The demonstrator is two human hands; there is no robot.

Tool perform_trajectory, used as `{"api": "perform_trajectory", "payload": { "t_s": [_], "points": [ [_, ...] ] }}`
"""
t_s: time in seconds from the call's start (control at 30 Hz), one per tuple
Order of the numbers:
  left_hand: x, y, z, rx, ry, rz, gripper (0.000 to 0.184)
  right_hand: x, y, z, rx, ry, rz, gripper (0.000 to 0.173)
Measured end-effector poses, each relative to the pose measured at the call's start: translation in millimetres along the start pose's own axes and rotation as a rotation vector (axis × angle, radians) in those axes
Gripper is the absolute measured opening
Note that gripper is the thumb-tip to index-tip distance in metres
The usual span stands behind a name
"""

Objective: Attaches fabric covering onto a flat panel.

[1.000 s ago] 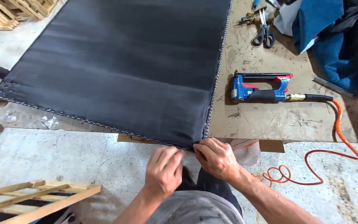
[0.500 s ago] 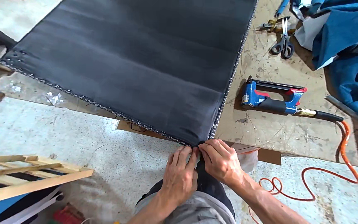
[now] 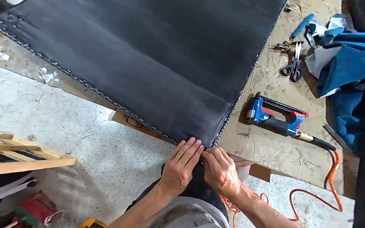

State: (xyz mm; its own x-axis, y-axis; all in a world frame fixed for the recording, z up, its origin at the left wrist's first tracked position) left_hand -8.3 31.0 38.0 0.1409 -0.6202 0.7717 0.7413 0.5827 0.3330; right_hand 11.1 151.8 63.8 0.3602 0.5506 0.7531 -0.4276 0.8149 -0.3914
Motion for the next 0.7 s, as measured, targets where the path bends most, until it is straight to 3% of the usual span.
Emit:
{"api": "perform_trajectory", "payload": {
  "t_s": [0.17, 0.23, 0.3, 0.37, 0.5, 0.57, 0.7],
  "points": [
    [-8, -1, -12, 0.089, 0.062, 0.0, 0.034, -4, 4, -1, 0.025, -0.18, 0.122, 0.015],
    [-9, 2, -15, 0.127, 0.093, 0.02, 0.034, 15, 16, 3, 0.001, -0.281, 0.246, 0.016],
    [-10, 2, -17, 0.175, 0.151, 0.041, 0.034, 63, 59, 19, -0.076, -0.23, 0.205, 0.018],
    [-11, 5, -22, 0.243, 0.207, 0.088, 0.033, 114, 128, 33, -0.16, -0.209, -0.053, 0.028],
    [-15, 11, -25, 0.345, 0.269, 0.172, 0.033, 132, 250, 5, -0.345, -0.593, -0.254, 0.087],
    [-17, 16, -26, 0.392, 0.285, 0.192, 0.033, 123, 276, -13, -0.336, -0.702, -0.25, 0.098],
    [-15, 19, -24, 0.438, 0.36, 0.171, 0.03, 116, 289, 7, -0.341, -0.826, -0.224, 0.092]
  ]
}}
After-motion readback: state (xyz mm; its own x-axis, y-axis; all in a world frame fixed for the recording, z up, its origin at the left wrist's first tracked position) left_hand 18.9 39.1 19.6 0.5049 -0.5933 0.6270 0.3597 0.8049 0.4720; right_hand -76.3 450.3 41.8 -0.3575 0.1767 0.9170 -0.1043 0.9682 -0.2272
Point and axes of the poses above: each hand's wrist, its own z-axis towards the middle knuckle, its own x-axis out of the back of the hand, y = z × x, the point moved 8 cm from there along z, towards the middle knuckle, and after that the axes turned 4 degrees about z, right-handed, at the moved point
